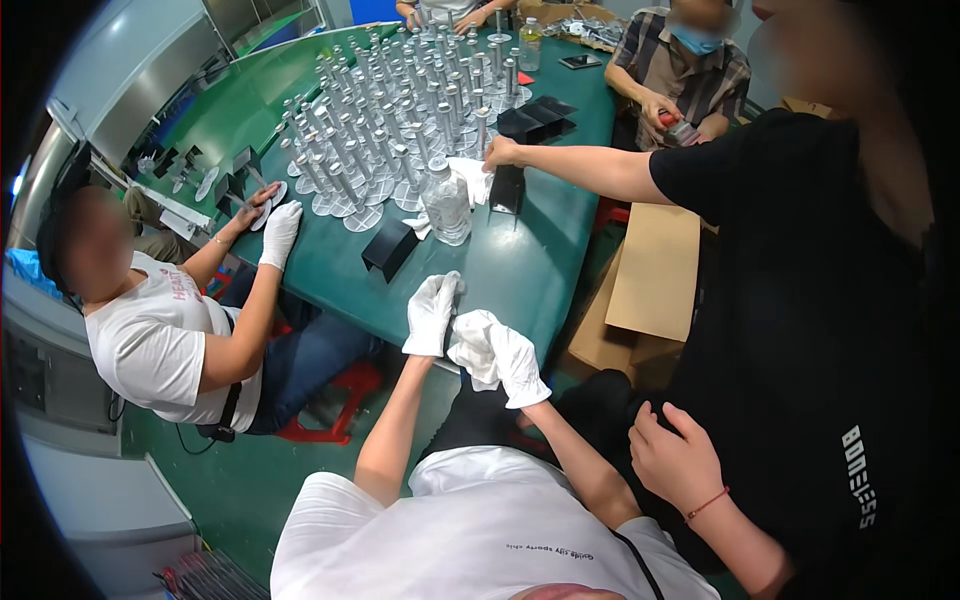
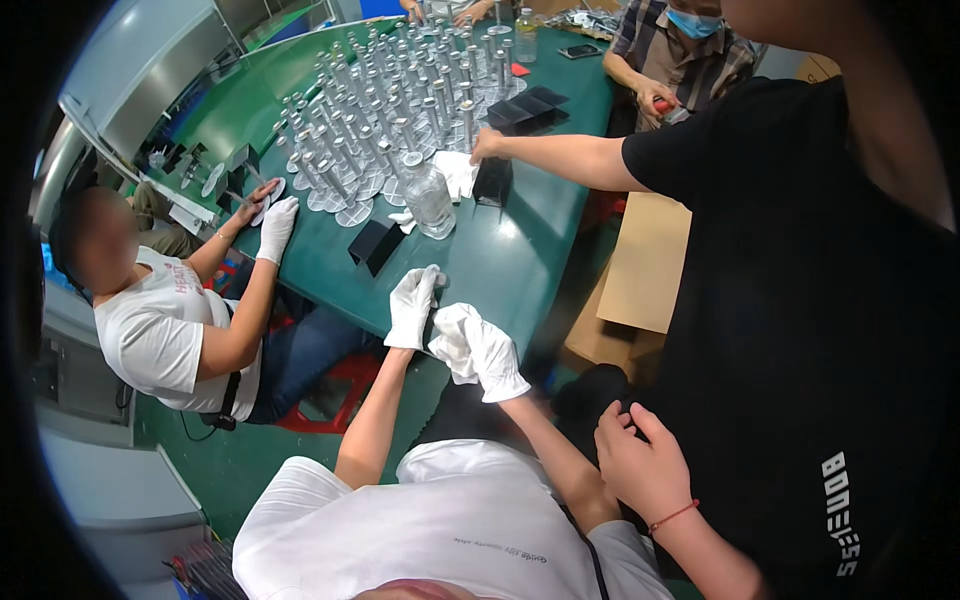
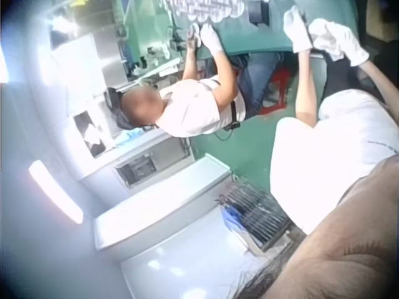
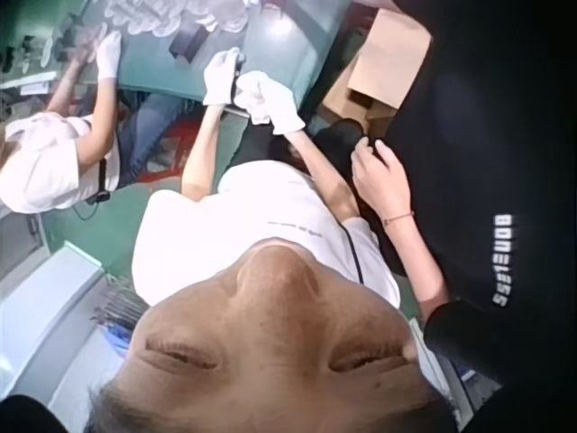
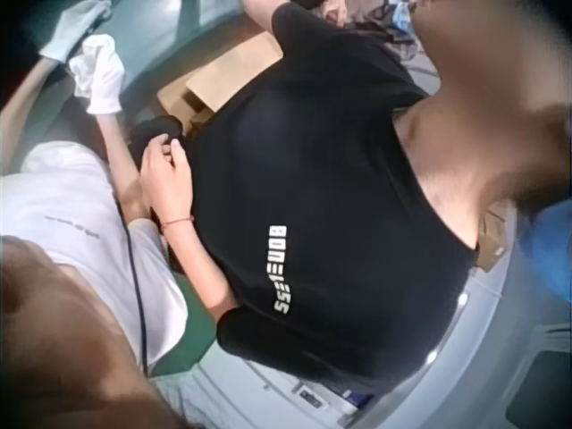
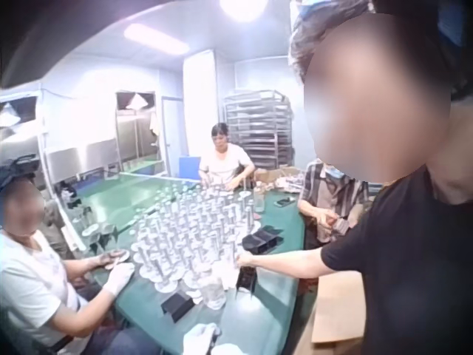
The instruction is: The person wipes the surfaces of small black rectangular components using a white cloth. They handle the items one at a time, turning them over to clean all sides, and place the finished units into a cardboard box on the table.
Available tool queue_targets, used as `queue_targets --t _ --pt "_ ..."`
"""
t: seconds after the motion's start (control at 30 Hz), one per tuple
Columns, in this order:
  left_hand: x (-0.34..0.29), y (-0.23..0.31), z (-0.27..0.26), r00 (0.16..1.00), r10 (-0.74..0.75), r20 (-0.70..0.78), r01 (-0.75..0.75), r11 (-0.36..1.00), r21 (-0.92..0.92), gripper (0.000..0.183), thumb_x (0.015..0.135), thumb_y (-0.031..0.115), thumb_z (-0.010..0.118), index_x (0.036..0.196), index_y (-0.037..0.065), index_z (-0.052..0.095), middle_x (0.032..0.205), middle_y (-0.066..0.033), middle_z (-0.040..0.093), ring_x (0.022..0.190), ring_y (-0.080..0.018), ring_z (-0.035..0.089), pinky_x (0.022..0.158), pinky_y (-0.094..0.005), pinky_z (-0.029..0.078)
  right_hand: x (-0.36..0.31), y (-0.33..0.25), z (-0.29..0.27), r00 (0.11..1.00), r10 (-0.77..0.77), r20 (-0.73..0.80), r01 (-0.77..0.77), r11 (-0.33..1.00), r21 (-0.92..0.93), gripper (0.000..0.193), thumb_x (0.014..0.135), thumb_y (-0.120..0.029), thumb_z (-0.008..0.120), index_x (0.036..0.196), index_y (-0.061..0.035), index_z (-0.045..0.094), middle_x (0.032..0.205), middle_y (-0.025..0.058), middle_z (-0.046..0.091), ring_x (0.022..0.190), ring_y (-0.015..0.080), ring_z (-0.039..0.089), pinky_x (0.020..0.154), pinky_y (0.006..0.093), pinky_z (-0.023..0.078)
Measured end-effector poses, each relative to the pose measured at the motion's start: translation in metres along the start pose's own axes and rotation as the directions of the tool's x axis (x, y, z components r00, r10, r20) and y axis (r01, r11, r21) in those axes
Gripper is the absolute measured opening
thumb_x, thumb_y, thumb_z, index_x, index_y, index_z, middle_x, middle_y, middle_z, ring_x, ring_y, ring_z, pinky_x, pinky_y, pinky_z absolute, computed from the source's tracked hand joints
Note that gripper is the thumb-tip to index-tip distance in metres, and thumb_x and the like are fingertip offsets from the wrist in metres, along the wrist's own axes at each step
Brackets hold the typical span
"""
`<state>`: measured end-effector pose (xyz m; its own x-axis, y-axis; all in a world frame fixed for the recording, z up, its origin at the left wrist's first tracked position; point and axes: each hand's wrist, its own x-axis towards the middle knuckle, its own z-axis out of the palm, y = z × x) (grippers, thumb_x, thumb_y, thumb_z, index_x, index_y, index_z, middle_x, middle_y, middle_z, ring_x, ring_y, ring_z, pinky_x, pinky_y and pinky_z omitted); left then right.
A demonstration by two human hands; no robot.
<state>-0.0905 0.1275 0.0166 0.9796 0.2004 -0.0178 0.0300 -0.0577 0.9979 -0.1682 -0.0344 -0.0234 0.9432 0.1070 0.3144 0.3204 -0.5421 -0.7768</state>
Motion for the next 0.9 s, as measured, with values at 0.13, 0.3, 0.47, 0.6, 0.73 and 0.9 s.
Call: queue_targets --t 0.13,0.3,0.47,0.6,0.73,0.9 --pt "0.0 0.001 0.0 1.0 -0.004 0.021 0.004 1.0 0.008 0.03 0.101 0.031 0.066 0.094 0.002 0.071 0.085 -0.0017 0.073 0.059 -0.0043 0.051 0.055 -0.022 0.042 0.001 -0.003 0.0 0.999 0.03 -0.031 -0.028 0.996 0.08 0.025 0.106 -0.024 0.046 0.107 -0.0042 0.061 0.094 0.0187 0.067 0.087 0.0369 0.067 0.075 0.0429 0.054" --pt "-0.001 0.002 -0.002 1.0 -0.01 0.025 0.01 1.0 0.001 0.03 0.101 0.032 0.066 0.094 0.002 0.071 0.085 -0.0011 0.073 0.06 -0.0042 0.051 0.055 -0.0219 0.042 0.002 -0.011 -0.003 0.998 0.032 -0.058 -0.022 0.988 0.151 0.019 0.104 -0.017 0.049 0.1 -0.002 0.061 0.088 0.0208 0.062 0.083 0.0395 0.064 0.073 0.0438 0.052" --pt "-0.002 0.0 -0.004 1.0 0.002 0.014 -0.001 1.0 -0.021 0.031 0.101 0.032 0.066 0.094 0.002 0.071 0.085 -0.0008 0.072 0.06 -0.004 0.05 0.056 -0.0218 0.042 0.001 -0.003 0.002 0.999 0.053 -0.001 -0.053 0.997 0.062 0.026 0.106 -0.024 0.047 0.101 -0.0035 0.063 0.093 0.0194 0.067 0.086 0.038 0.066 0.074 0.0423 0.054" --pt "0.0 0.001 0.001 0.999 -0.002 0.035 0.003 1.0 -0.023 0.031 0.101 0.032 0.066 0.094 0.001 0.071 0.085 -0.0011 0.072 0.06 -0.004 0.049 0.056 -0.0218 0.042 0.0 0.004 0.003 0.999 -0.01 -0.048 0.011 1.0 0.015 0.019 0.103 -0.018 0.049 0.099 -0.0044 0.061 0.089 0.0188 0.064 0.083 0.038 0.065 0.072 0.0422 0.053" --pt "0.0 0.0 -0.003 0.999 -0.008 0.031 0.009 1.0 -0.028 0.032 0.101 0.032 0.066 0.094 0.001 0.071 0.085 -0.0014 0.072 0.059 -0.004 0.049 0.056 -0.0218 0.042 0.0 0.008 0.01 0.999 -0.029 -0.042 0.03 0.999 0.022 0.017 0.103 -0.017 0.049 0.099 -0.0047 0.061 0.088 0.0186 0.064 0.083 0.0378 0.065 0.071 0.042 0.053" --pt "0.001 -0.003 -0.001 0.999 0.02 0.033 -0.02 1.0 -0.017 0.031 0.101 0.031 0.065 0.095 0.001 0.071 0.085 -0.0016 0.073 0.06 -0.004 0.05 0.056 -0.0215 0.042 -0.001 0.006 0.007 1.0 0.009 -0.007 -0.009 1.0 0.028 0.018 0.104 -0.018 0.047 0.102 -0.0063 0.061 0.094 0.0181 0.067 0.086 0.0361 0.067 0.074 0.042 0.054"
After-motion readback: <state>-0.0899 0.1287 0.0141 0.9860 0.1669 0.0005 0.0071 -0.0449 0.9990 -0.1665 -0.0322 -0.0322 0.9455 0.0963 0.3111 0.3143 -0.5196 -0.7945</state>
